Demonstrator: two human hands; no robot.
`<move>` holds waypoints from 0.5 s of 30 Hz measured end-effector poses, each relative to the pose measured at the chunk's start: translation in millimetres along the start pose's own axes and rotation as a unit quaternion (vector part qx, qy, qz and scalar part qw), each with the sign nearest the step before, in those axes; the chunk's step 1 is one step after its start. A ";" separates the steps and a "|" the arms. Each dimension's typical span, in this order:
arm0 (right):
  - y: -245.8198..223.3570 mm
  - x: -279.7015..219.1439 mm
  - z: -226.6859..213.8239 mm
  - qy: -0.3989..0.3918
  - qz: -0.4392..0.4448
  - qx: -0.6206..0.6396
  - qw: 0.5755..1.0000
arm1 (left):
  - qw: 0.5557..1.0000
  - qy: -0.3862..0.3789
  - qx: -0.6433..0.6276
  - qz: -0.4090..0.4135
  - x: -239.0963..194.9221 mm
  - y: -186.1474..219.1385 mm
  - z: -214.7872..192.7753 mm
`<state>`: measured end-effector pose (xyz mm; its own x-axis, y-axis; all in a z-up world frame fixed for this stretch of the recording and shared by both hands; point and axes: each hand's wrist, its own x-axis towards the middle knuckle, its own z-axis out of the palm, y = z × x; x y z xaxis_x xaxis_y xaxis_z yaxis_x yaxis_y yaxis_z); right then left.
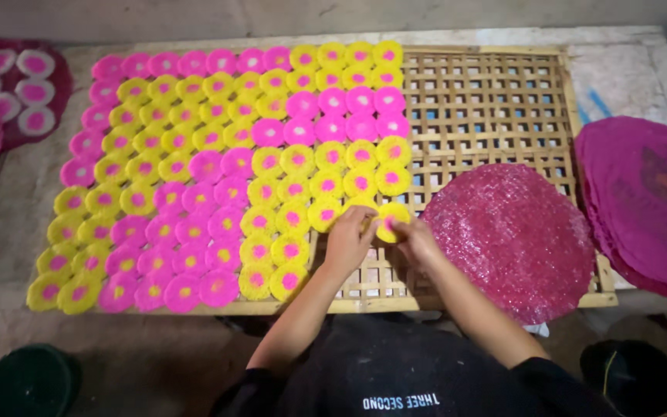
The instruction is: The person arranges pink and yellow circular decorative items onto a wooden lattice tray. They pick up the circles from a nearby pile and place them in neat rows on the tray, occasionally adjusting their positions.
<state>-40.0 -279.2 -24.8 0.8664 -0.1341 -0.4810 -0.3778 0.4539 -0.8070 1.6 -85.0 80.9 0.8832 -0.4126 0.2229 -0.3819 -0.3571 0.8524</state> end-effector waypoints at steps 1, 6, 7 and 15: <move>-5.0 4.6 -8.3 0.011 -0.013 -0.020 1.000 | 1.000 0.010 -0.001 -0.003 3.5 -2.1 4.1; -30.5 15.0 -15.0 0.039 -0.073 -0.274 0.958 | 0.996 0.016 0.089 0.009 15.2 -26.9 13.7; -37.1 14.8 -11.4 0.048 -0.146 -0.377 0.913 | 0.994 0.009 0.107 0.009 15.6 -30.1 15.7; -58.0 -7.7 -9.8 0.170 -0.365 -0.550 0.732 | 0.967 -0.073 0.236 0.058 11.6 -31.3 37.5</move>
<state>-27.9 -313.1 22.3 0.9076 -0.2832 0.3098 -0.0505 -0.8063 -0.5893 13.7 -110.1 39.0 0.7919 -0.5748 0.2060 -0.5889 -0.6297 0.5066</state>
